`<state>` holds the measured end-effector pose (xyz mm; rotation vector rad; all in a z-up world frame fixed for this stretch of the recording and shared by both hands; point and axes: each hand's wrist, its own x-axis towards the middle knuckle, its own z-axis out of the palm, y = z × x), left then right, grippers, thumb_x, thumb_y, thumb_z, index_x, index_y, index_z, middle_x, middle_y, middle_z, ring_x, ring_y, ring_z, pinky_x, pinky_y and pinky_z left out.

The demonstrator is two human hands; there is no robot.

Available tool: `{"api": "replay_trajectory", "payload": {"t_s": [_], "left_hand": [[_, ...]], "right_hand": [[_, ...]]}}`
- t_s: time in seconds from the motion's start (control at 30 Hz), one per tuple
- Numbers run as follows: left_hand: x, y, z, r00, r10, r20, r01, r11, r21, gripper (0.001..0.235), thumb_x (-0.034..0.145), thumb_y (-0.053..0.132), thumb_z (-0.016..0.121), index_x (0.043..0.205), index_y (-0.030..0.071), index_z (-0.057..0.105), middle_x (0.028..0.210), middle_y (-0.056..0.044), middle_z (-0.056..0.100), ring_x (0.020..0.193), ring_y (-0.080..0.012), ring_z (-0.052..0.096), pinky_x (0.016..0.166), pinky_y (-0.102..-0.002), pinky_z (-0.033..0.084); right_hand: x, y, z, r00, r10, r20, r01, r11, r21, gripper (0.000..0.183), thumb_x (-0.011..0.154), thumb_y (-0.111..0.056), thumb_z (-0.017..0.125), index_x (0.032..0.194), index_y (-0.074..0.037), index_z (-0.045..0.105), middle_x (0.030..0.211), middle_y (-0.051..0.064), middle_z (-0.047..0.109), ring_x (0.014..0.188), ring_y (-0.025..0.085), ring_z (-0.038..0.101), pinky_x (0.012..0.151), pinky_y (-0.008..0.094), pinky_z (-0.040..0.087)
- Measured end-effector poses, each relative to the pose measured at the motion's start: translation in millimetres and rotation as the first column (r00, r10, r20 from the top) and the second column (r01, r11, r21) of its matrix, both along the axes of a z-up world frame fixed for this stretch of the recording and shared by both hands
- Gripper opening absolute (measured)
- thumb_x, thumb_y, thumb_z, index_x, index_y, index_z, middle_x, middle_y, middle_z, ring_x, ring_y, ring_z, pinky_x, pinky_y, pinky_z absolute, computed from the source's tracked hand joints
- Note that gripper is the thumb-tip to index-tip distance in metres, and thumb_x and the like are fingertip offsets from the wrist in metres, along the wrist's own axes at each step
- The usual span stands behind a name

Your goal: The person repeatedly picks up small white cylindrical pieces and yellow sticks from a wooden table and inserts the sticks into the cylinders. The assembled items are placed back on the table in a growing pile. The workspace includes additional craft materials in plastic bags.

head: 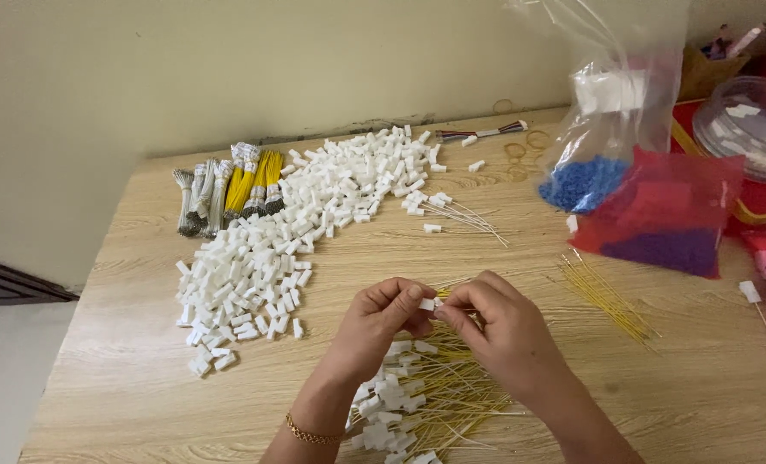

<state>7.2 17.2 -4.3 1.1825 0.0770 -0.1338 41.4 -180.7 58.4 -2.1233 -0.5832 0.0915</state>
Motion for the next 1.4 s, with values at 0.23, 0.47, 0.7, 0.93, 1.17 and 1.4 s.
{"api": "replay_trajectory", "payload": {"t_s": [0.23, 0.47, 0.7, 0.93, 1.17, 1.4], "left_hand": [[0, -1, 6, 0.998, 0.020, -0.059, -0.021, 1.000, -0.010, 0.028, 0.101, 0.024, 0.063, 0.109, -0.001, 0.073, 0.081, -0.007, 0.072, 0.075, -0.0143, 0.069, 0.072, -0.031, 0.060], [2, -1, -5, 0.997, 0.056, -0.055, -0.055, 0.998, 0.029, 0.025, 0.101, 0.022, 0.062, 0.107, 0.000, 0.072, 0.085, -0.006, 0.074, 0.076, -0.0135, 0.068, 0.072, -0.031, 0.060], [-2, -3, 1, 0.996, 0.086, -0.035, -0.082, 0.991, 0.103, 0.022, 0.099, 0.017, 0.063, 0.108, -0.001, 0.074, 0.085, -0.007, 0.074, 0.077, -0.0137, 0.069, 0.073, -0.032, 0.059], [2, -4, -8, 0.989, 0.098, -0.108, -0.090, 0.993, 0.069, 0.024, 0.098, 0.021, 0.063, 0.105, 0.001, 0.073, 0.081, -0.007, 0.075, 0.074, -0.0145, 0.070, 0.070, -0.032, 0.060], [-1, -9, 3, 0.993, 0.092, -0.074, -0.085, 0.992, 0.094, 0.023, 0.098, 0.019, 0.064, 0.105, -0.001, 0.074, 0.084, -0.005, 0.074, 0.076, -0.0121, 0.068, 0.072, -0.030, 0.059], [1, -9, 26, 0.987, 0.038, -0.155, 0.058, 0.820, 0.570, 0.026, 0.095, 0.024, 0.068, 0.112, 0.007, 0.078, 0.087, -0.007, 0.075, 0.074, -0.0110, 0.064, 0.068, -0.029, 0.055]], "right_hand": [[0, -3, -3, 0.998, 0.063, 0.001, -0.063, 0.996, 0.065, 0.012, 0.089, -0.012, 0.068, 0.097, -0.004, 0.067, 0.090, 0.006, 0.065, 0.076, 0.017, 0.067, 0.065, 0.033, 0.054], [-1, 3, -13, 0.992, -0.010, 0.123, 0.001, 0.997, 0.073, 0.009, 0.090, -0.010, 0.069, 0.092, -0.003, 0.064, 0.087, 0.010, 0.063, 0.075, 0.023, 0.066, 0.064, 0.035, 0.052], [-2, 1, -4, 0.996, 0.002, 0.095, -0.017, 0.988, 0.152, 0.009, 0.091, -0.010, 0.068, 0.093, -0.003, 0.062, 0.088, 0.009, 0.063, 0.074, 0.023, 0.067, 0.061, 0.035, 0.054], [-3, 0, -4, 0.991, 0.020, 0.133, -0.037, 0.992, 0.123, 0.011, 0.090, -0.011, 0.070, 0.091, -0.003, 0.063, 0.086, 0.009, 0.063, 0.074, 0.023, 0.067, 0.062, 0.036, 0.053], [-3, 3, -1, 0.998, 0.012, 0.056, -0.018, 0.995, 0.101, 0.009, 0.092, -0.011, 0.068, 0.093, -0.003, 0.064, 0.087, 0.009, 0.064, 0.072, 0.022, 0.067, 0.061, 0.034, 0.053], [31, -36, -17, 0.985, -0.132, -0.115, 0.111, 0.979, -0.173, 0.030, 0.090, -0.032, 0.071, 0.113, -0.013, 0.073, 0.118, 0.009, 0.062, 0.113, 0.028, 0.059, 0.092, 0.045, 0.046]]}}
